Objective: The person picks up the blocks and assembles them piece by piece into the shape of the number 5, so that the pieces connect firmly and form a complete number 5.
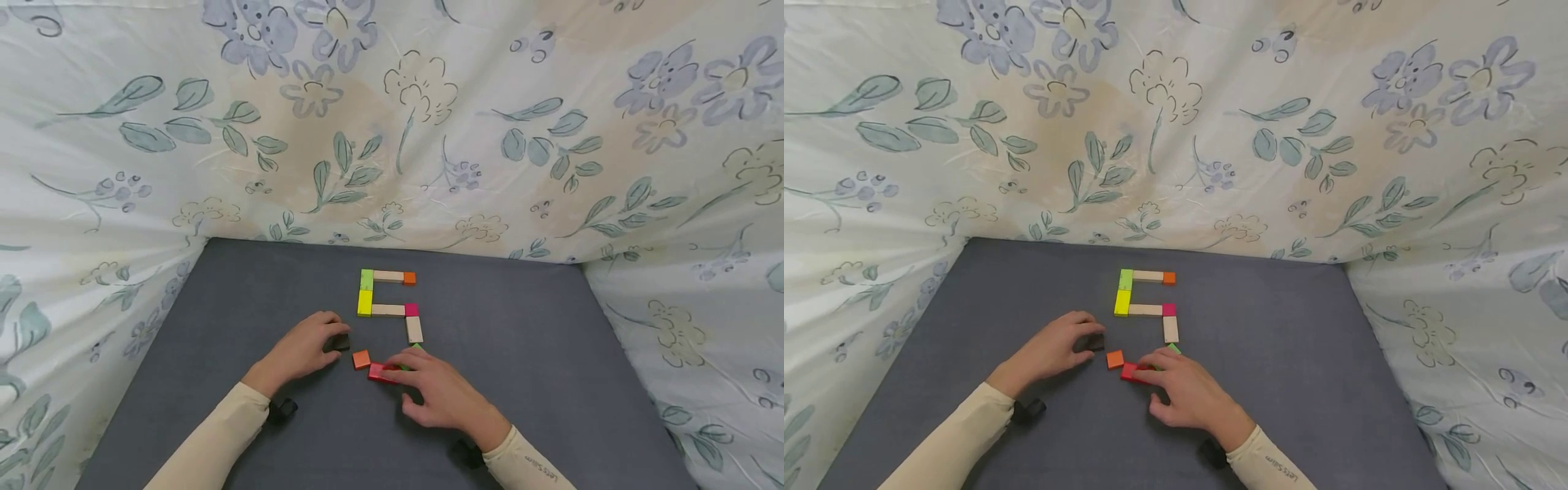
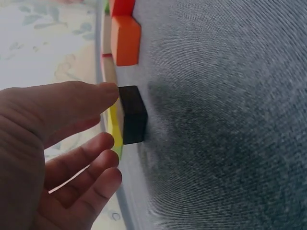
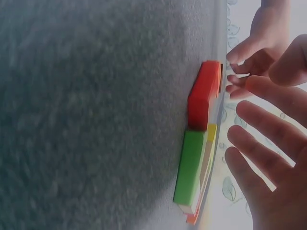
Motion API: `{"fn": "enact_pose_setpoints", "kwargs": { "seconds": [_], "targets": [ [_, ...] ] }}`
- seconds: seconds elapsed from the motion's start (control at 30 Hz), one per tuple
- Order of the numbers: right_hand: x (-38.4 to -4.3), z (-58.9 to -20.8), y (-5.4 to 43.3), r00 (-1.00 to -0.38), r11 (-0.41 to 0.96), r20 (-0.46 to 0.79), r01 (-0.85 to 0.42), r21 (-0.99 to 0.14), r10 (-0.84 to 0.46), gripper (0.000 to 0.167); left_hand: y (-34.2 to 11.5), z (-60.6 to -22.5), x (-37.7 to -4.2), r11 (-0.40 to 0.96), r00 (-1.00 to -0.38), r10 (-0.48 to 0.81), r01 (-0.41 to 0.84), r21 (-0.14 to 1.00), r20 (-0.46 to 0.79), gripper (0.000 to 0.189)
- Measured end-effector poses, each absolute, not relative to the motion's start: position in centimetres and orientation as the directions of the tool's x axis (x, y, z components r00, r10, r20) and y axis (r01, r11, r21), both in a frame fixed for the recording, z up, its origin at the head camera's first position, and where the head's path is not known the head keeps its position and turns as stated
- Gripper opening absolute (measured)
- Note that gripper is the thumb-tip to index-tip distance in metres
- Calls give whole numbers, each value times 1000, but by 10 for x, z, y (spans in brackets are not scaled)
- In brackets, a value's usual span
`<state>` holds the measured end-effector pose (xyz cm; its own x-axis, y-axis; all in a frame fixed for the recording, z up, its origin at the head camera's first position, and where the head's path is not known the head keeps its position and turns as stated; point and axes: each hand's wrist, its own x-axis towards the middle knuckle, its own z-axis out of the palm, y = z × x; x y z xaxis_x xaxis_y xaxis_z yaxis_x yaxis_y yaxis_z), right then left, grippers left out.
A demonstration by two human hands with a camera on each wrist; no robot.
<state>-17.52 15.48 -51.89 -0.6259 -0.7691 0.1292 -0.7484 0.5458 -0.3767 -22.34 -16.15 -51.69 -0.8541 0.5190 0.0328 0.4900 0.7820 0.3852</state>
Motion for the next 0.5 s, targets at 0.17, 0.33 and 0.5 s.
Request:
{"fn": "enact_pose_setpoints", "kwargs": {
  "seconds": [0.17, 0.33, 0.5],
  "targets": [
    [-174, -522, 152, -608, 525, 125, -757, -388, -784, 48, -161, -521, -228, 787, -857, 514, 481, 387, 20, 47],
    [-173, -526, 152, -595, 512, 135, -768, -384, -792, 45, -162, -525, -231, 788, -858, 513, 476, 390, 10, 44],
    [-172, -527, 152, -598, 513, 132, -765, -391, -791, 44, -161, -525, -233, 796, -865, 502, 453, 402, -20, 43]
  ]
}}
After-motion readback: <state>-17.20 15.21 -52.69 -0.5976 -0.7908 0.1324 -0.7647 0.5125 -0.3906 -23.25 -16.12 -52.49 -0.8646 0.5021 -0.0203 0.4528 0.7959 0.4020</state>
